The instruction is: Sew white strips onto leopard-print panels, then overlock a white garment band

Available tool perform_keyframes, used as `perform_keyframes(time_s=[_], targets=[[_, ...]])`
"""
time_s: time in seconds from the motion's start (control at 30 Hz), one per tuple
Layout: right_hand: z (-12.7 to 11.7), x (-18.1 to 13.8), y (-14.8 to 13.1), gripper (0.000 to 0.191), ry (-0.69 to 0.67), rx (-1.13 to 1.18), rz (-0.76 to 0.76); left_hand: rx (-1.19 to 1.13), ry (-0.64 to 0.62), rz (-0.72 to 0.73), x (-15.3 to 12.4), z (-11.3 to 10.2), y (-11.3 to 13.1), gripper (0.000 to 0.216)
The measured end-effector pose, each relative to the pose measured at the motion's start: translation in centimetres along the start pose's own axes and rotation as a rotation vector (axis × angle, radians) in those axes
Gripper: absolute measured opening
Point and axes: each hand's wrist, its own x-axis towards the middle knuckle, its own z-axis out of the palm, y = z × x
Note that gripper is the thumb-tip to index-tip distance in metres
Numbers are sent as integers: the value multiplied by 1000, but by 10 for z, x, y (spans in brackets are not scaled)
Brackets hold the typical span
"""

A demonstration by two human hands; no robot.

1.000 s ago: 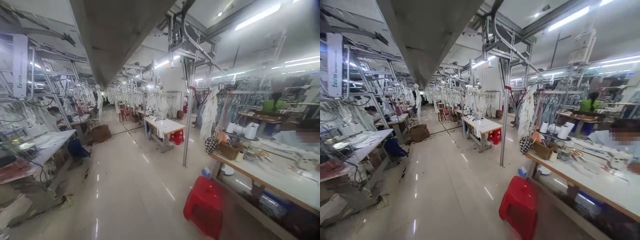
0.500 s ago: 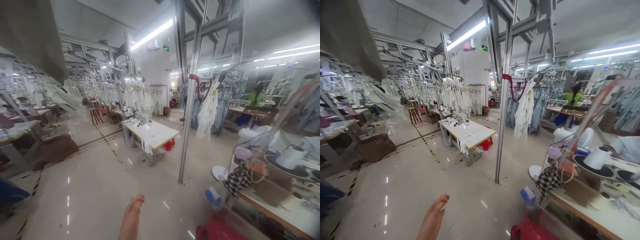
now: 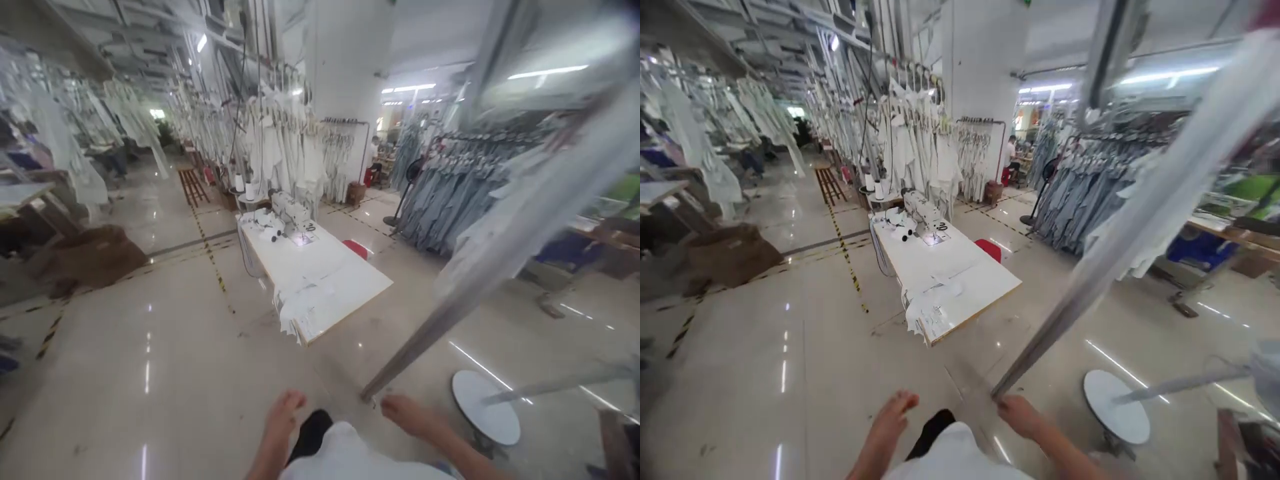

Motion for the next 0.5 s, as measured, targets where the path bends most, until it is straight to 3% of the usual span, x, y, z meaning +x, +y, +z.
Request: perform_keyframes(time_s=[0.13,0.2,0.27,0.4,0.5], targets=[[-49,154,0,16,-150,-96,-139,75,96,35,112,-13,35,36],[-68,232,-5,23,-135,-123,-185,116,114,86,170,4,47,36],[-80,296,-9,37,-126,-154,-224,166,154,136,225,34,59,34],[-89,374,-3,61,-224,-228,-316,312,317,137,304,90,78,43],[-94,403,5,54,-356,-260,-387,413,358,70,329,104,82,29]])
